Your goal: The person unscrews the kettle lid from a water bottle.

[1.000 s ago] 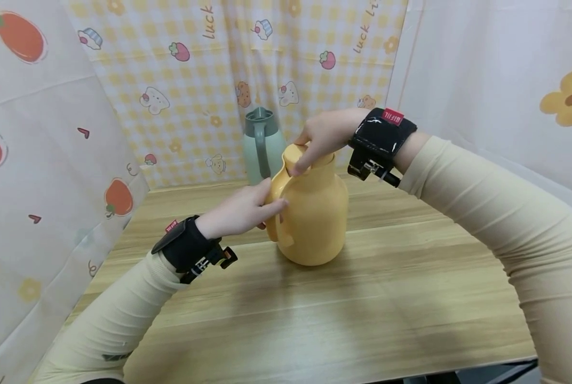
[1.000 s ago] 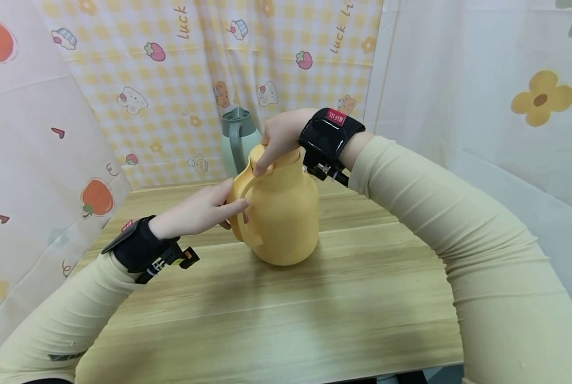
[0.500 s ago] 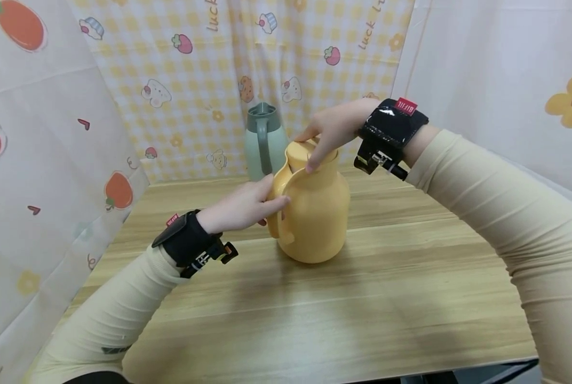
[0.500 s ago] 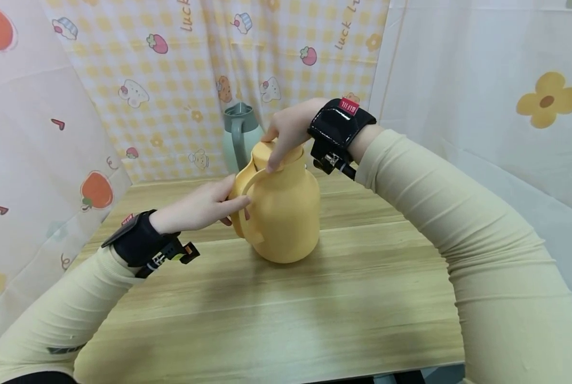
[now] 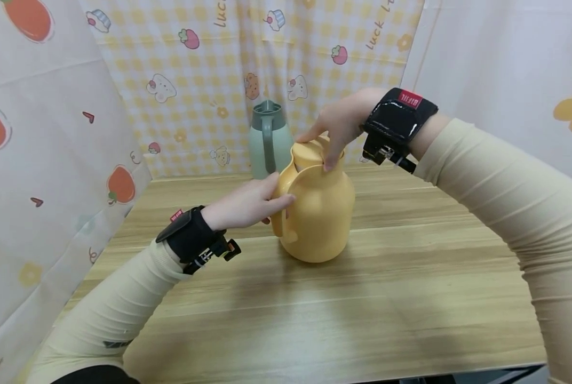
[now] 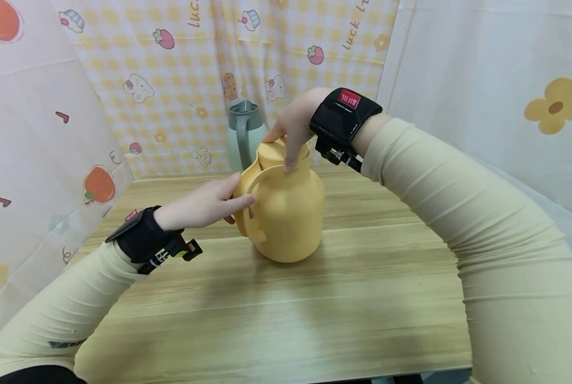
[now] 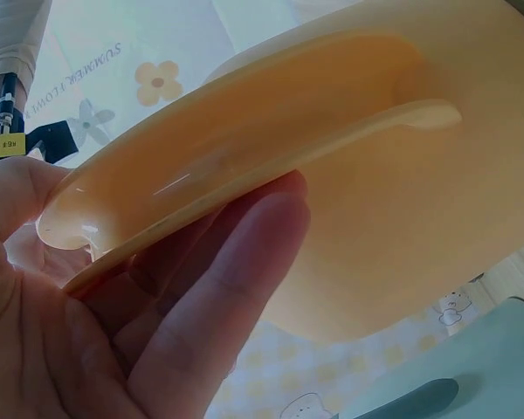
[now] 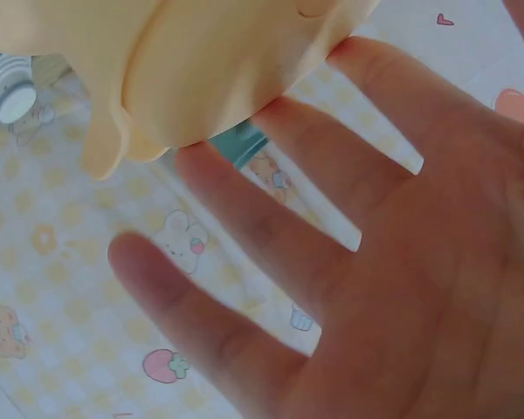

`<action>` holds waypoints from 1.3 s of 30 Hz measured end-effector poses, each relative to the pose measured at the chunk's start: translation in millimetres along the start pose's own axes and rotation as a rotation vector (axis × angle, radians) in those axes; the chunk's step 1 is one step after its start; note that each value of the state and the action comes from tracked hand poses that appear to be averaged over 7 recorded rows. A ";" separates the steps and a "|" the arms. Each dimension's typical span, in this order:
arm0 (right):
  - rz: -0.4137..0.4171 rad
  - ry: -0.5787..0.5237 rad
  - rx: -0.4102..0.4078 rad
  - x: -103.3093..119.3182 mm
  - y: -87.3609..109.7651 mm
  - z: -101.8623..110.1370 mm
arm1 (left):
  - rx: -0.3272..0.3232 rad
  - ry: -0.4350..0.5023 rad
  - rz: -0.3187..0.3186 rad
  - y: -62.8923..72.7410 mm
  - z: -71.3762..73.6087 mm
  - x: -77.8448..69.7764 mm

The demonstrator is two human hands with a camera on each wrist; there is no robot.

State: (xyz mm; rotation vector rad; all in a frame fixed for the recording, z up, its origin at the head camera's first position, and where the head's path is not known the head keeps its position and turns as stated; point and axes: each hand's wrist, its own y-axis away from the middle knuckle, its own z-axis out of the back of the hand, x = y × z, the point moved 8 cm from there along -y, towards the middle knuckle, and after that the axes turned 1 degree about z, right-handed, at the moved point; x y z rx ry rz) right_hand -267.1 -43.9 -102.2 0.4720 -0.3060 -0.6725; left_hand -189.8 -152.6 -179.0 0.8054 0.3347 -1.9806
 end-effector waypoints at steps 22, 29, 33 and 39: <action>0.196 -0.165 0.011 -14.2 1.5 -15.1 | 0.011 0.007 0.005 0.1 -1.7 -1.1; 0.206 -0.209 -0.003 -16.8 1.6 -16.7 | -0.003 -0.001 -0.009 0.8 -0.6 -2.3; 0.152 -0.203 -0.019 -17.8 4.4 -13.0 | -0.020 -0.015 0.011 1.8 1.8 -0.2; 0.069 -0.189 -0.074 -10.6 9.2 2.4 | -0.034 -0.008 0.028 5.1 3.7 -0.7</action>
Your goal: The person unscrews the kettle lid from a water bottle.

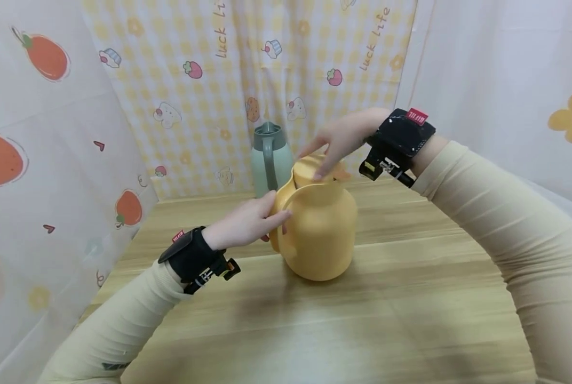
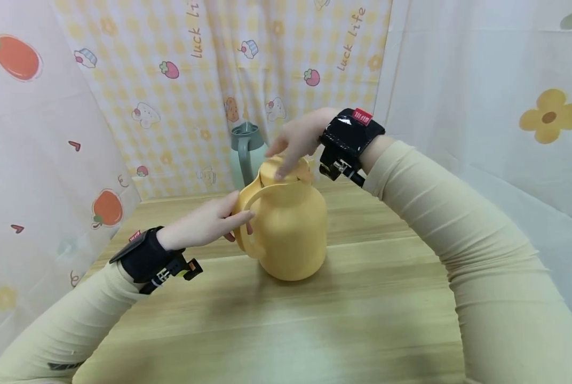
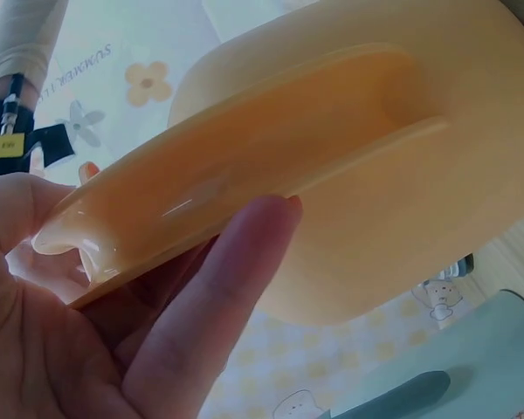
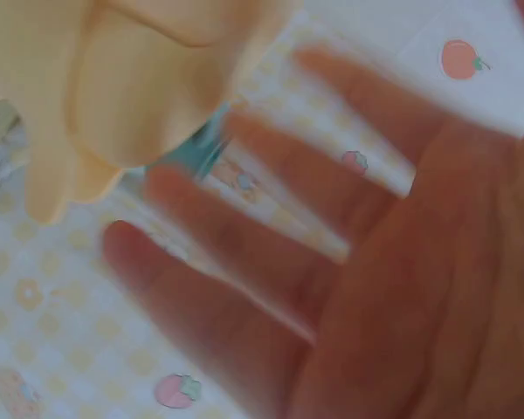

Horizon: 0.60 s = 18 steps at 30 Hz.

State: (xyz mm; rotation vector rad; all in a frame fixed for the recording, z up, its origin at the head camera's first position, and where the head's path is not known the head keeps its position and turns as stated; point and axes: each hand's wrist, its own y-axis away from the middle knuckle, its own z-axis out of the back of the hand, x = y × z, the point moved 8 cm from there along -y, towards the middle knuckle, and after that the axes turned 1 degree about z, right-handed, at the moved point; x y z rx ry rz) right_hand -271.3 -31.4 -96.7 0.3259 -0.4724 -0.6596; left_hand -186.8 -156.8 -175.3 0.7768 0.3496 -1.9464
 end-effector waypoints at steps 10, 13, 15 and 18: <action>-0.239 0.073 -0.249 7.3 -10.3 9.7 | -0.020 -0.005 0.014 0.9 -1.4 -1.6; -0.244 0.103 -0.265 7.1 -13.5 9.8 | -0.013 -0.002 0.008 -0.8 -2.0 -2.1; -0.235 0.108 -0.250 5.8 -15.1 8.2 | -0.013 0.002 0.004 -1.9 -3.1 -1.3; -0.196 0.128 -0.223 4.5 -15.2 7.6 | -0.020 0.001 0.005 -2.8 -2.9 -1.0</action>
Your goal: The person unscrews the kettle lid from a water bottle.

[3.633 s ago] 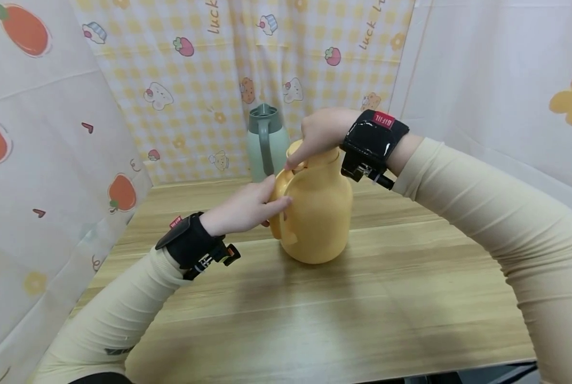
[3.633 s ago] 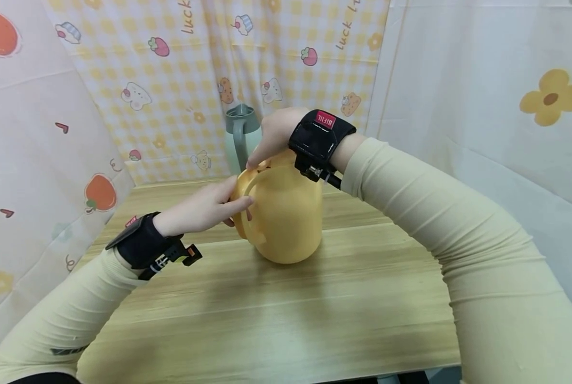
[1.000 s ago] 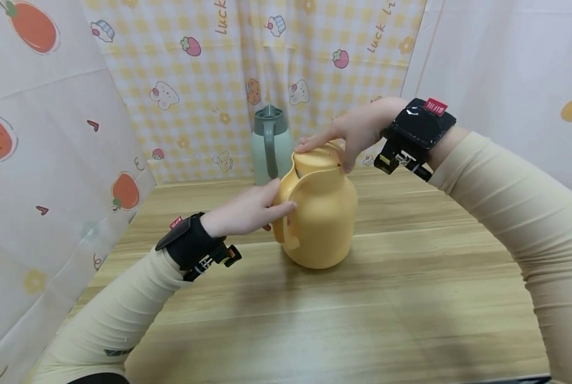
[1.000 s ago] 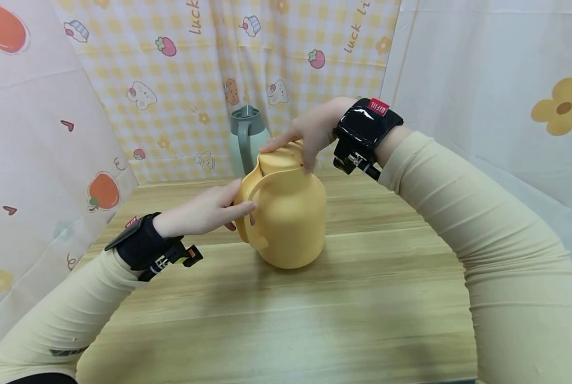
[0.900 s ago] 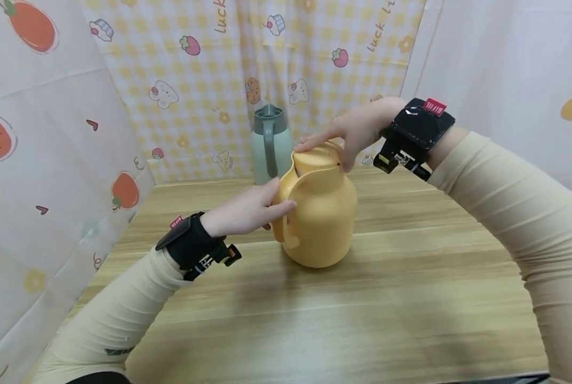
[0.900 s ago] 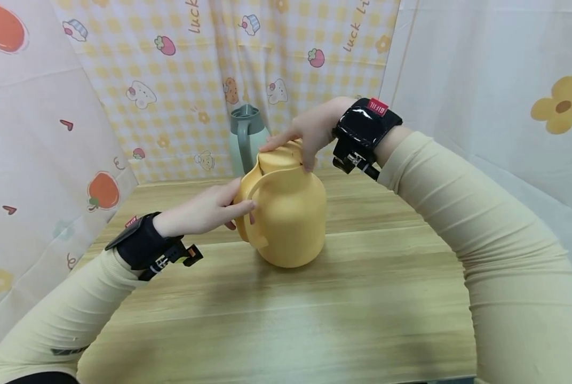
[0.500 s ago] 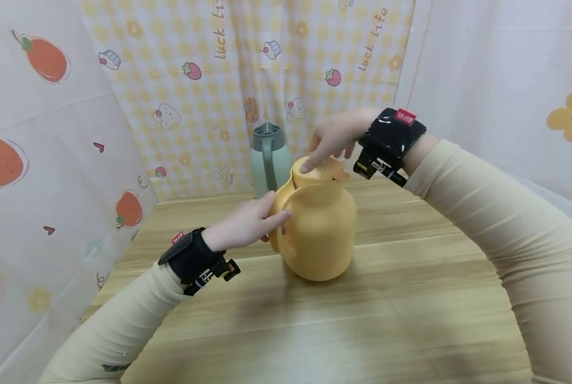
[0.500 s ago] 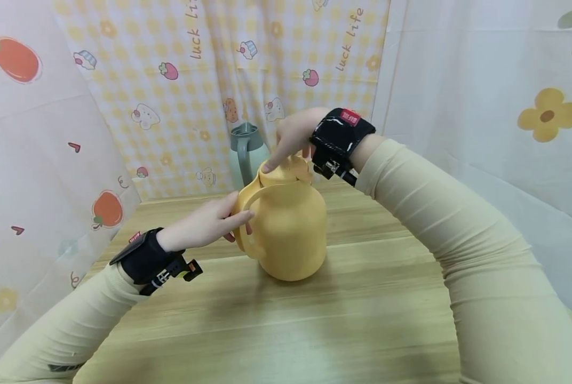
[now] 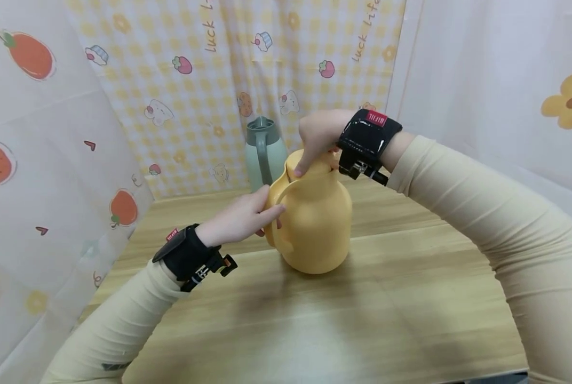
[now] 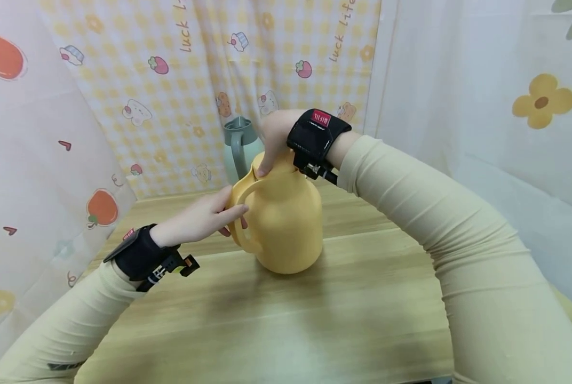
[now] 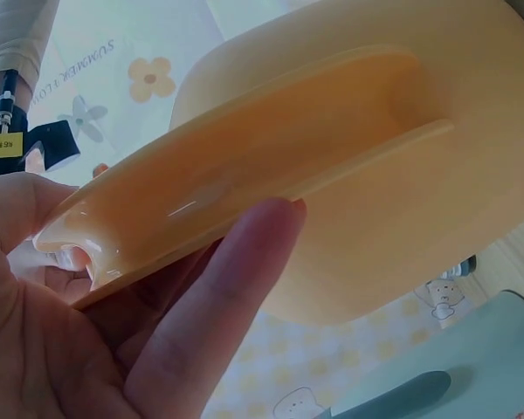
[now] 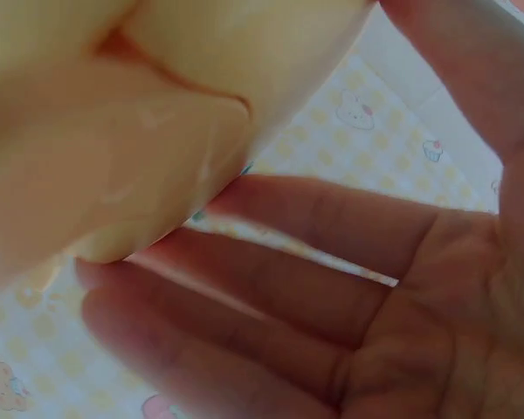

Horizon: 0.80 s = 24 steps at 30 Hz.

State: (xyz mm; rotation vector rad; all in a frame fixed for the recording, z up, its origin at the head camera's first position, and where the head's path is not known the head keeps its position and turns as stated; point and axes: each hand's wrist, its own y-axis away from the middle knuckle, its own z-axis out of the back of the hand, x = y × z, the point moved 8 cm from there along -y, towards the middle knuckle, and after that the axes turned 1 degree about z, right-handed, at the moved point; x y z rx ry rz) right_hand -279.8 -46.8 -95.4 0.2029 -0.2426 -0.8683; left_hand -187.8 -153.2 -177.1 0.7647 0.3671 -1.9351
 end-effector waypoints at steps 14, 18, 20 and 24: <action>0.198 -0.026 0.101 -2.8 0.8 -0.4 | 0.000 -0.005 0.014 -0.7 4.6 0.3; 0.203 -0.040 0.134 -10.7 0.4 -1.6 | 0.000 -0.011 0.010 -1.1 5.6 0.0; 0.215 -0.067 0.145 -13.8 0.1 -4.0 | 0.002 -0.012 0.016 -1.0 4.6 1.3; 0.221 -0.150 0.191 -17.9 0.5 -8.8 | 0.009 -0.007 0.022 0.4 2.7 3.0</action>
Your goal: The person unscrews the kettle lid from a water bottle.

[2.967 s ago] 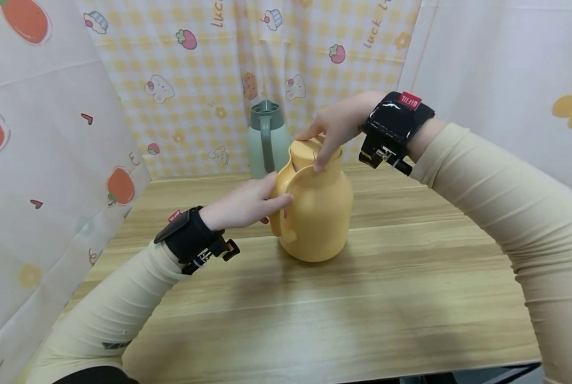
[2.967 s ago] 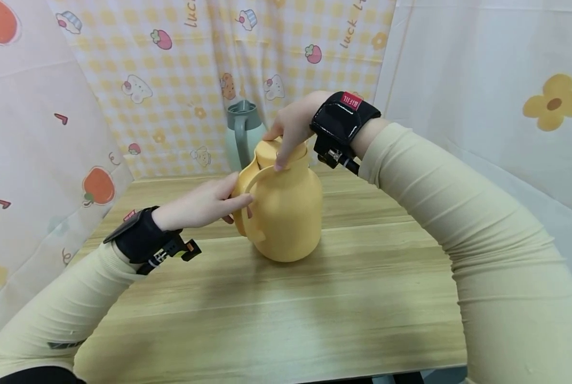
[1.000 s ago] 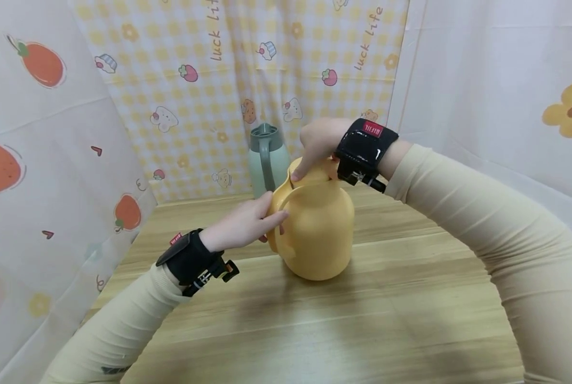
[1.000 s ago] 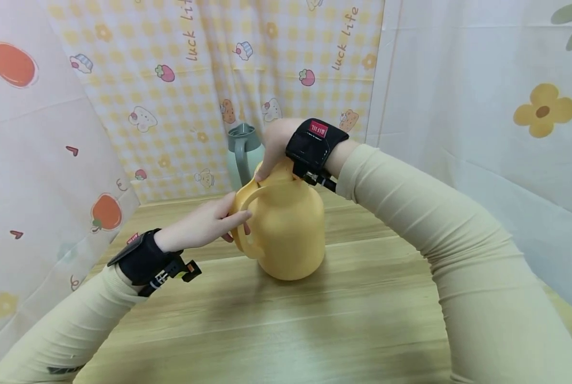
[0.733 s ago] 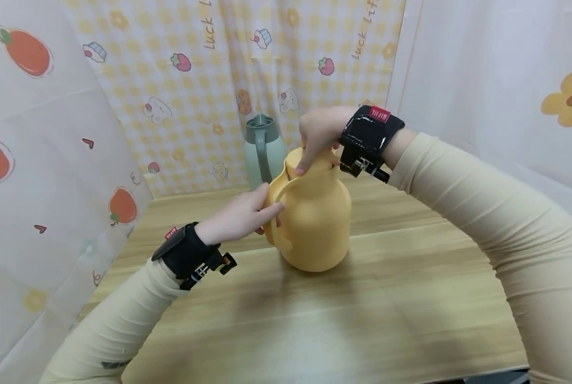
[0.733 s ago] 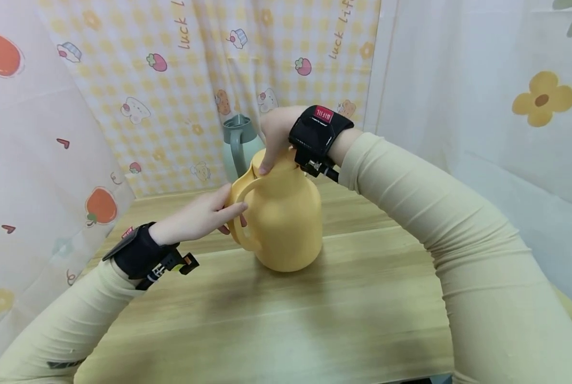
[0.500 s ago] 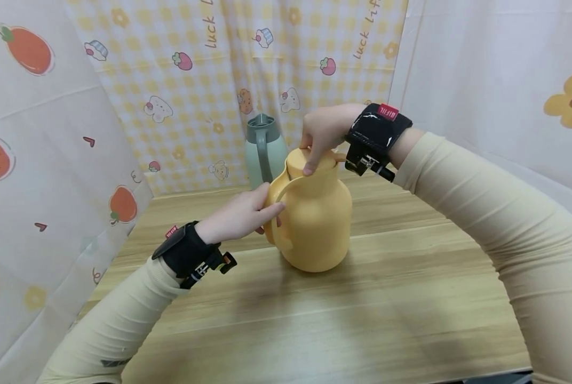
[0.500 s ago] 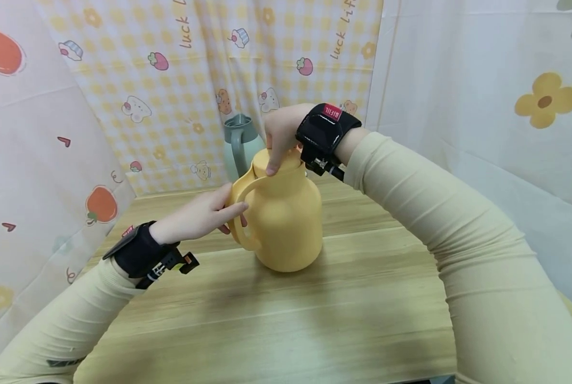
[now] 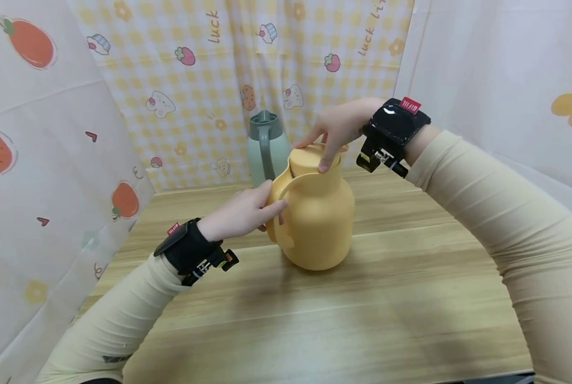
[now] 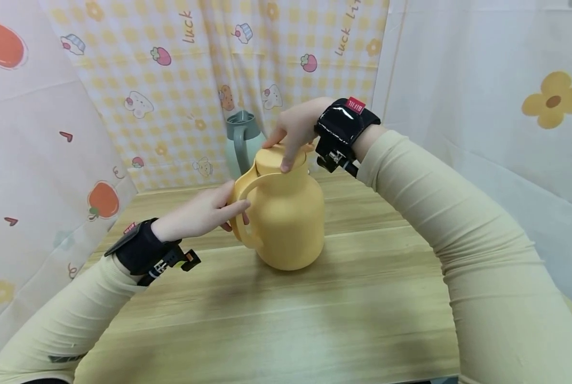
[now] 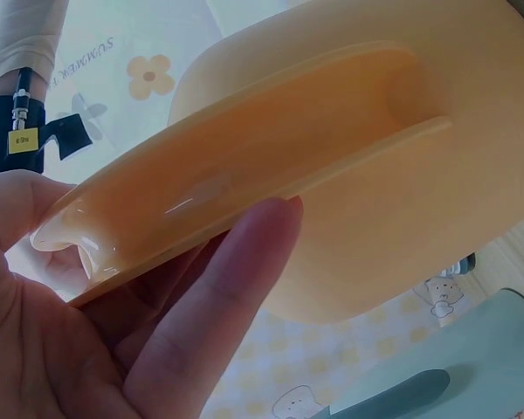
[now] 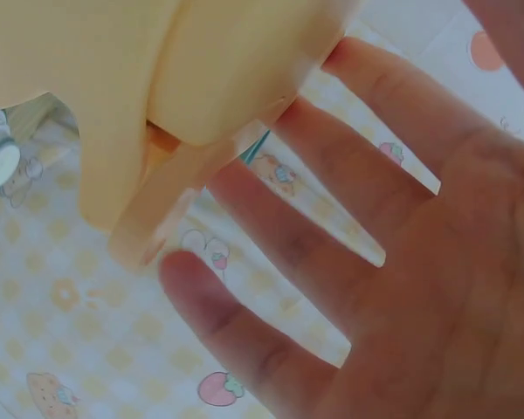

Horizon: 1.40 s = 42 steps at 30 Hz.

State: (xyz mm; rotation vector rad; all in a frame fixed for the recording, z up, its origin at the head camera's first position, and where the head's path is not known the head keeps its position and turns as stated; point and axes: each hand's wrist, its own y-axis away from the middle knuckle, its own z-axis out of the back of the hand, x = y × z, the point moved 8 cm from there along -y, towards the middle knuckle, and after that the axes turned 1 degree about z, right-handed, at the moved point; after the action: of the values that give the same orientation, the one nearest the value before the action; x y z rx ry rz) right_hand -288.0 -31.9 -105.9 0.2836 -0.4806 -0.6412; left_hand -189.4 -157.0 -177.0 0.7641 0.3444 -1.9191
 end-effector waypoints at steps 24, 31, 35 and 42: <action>0.008 -0.076 -0.004 2.9 5.9 -2.2 | 0.021 0.033 -0.083 1.4 -0.2 -3.5; -0.012 -0.085 -0.232 -1.2 27.5 5.6 | 0.036 -0.067 -0.051 6.4 8.5 -0.7; -0.007 -0.244 -0.502 -3.6 52.2 -7.4 | -0.037 -0.149 -0.051 4.3 39.6 -10.4; 0.166 -0.691 -0.477 22.9 47.4 -92.5 | -0.074 -0.194 -0.192 -22.2 86.3 -64.0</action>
State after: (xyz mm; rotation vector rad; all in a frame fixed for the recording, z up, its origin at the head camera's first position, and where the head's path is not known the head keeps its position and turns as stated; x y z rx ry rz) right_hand -201.0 -0.2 -158.3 -0.4463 -0.9764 -0.6620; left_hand -220.8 -148.5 -72.2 0.5057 0.3771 -2.1283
